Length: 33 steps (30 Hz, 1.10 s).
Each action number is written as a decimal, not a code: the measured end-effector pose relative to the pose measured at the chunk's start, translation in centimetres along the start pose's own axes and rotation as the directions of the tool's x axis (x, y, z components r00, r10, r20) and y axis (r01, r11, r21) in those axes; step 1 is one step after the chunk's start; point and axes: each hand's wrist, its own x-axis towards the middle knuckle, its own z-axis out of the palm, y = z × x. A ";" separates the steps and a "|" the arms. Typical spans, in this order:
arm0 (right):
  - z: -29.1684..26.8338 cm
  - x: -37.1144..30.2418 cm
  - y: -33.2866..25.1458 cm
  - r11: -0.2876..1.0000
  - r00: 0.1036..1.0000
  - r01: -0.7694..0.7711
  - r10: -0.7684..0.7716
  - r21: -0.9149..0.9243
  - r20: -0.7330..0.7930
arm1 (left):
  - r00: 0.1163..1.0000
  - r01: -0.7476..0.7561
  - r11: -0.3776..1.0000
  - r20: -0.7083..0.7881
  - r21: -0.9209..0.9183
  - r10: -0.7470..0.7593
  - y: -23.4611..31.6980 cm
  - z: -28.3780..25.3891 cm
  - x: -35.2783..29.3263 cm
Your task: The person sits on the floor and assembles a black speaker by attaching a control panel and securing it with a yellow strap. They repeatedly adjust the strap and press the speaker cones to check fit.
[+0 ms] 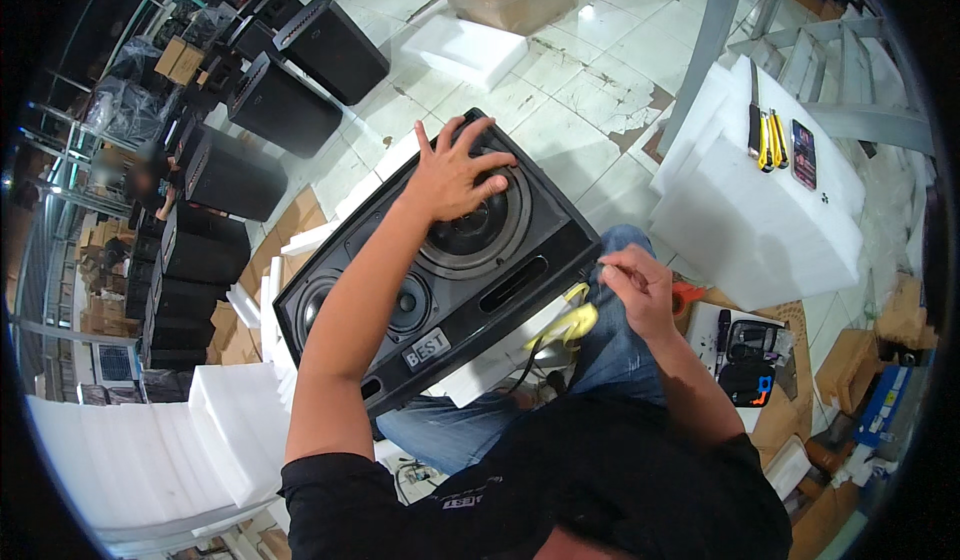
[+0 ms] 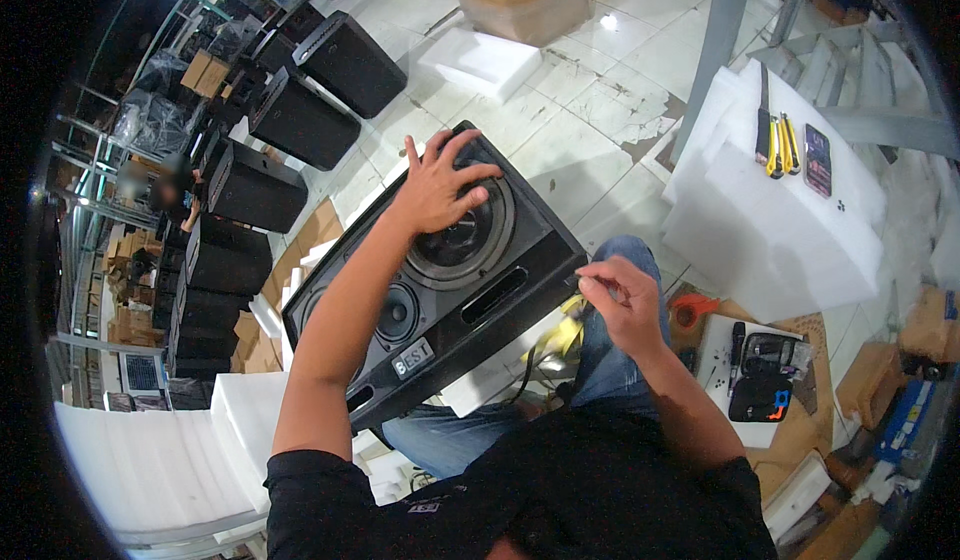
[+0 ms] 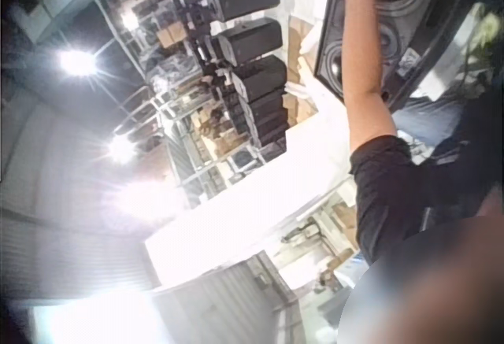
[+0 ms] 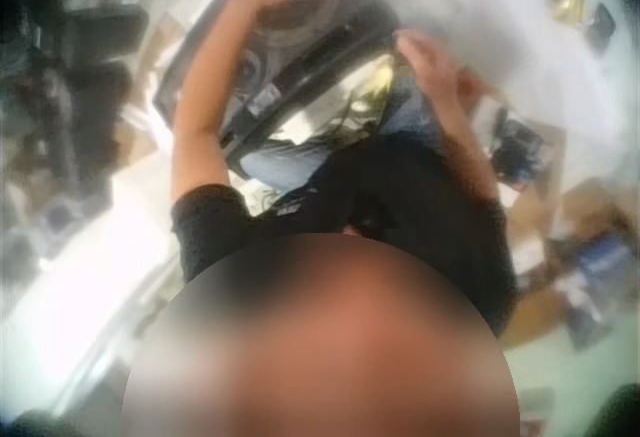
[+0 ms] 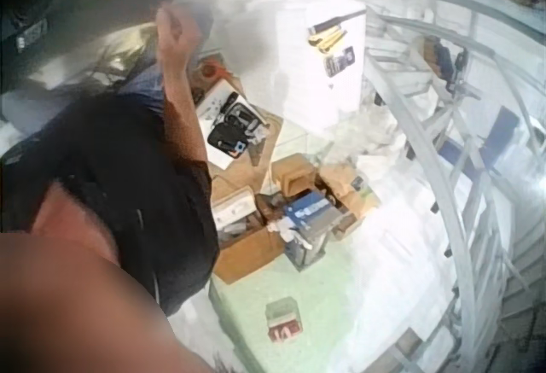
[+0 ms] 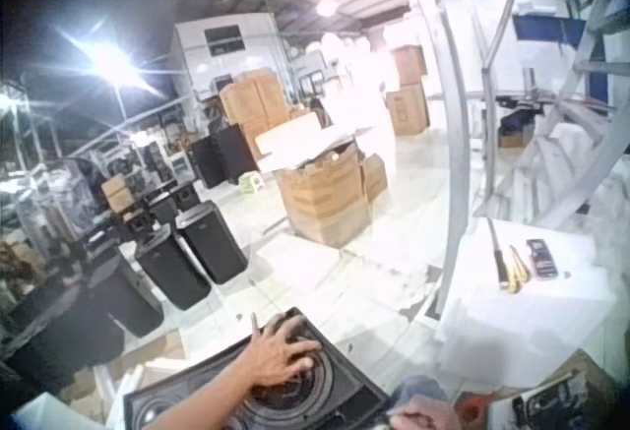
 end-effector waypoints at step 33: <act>14.0 -2.8 -8.0 0.911 0.814 0.394 -0.286 -0.119 0.506 | 0.679 -0.155 0.067 -0.156 -0.986 -0.717 16.9 -4.6 -22.7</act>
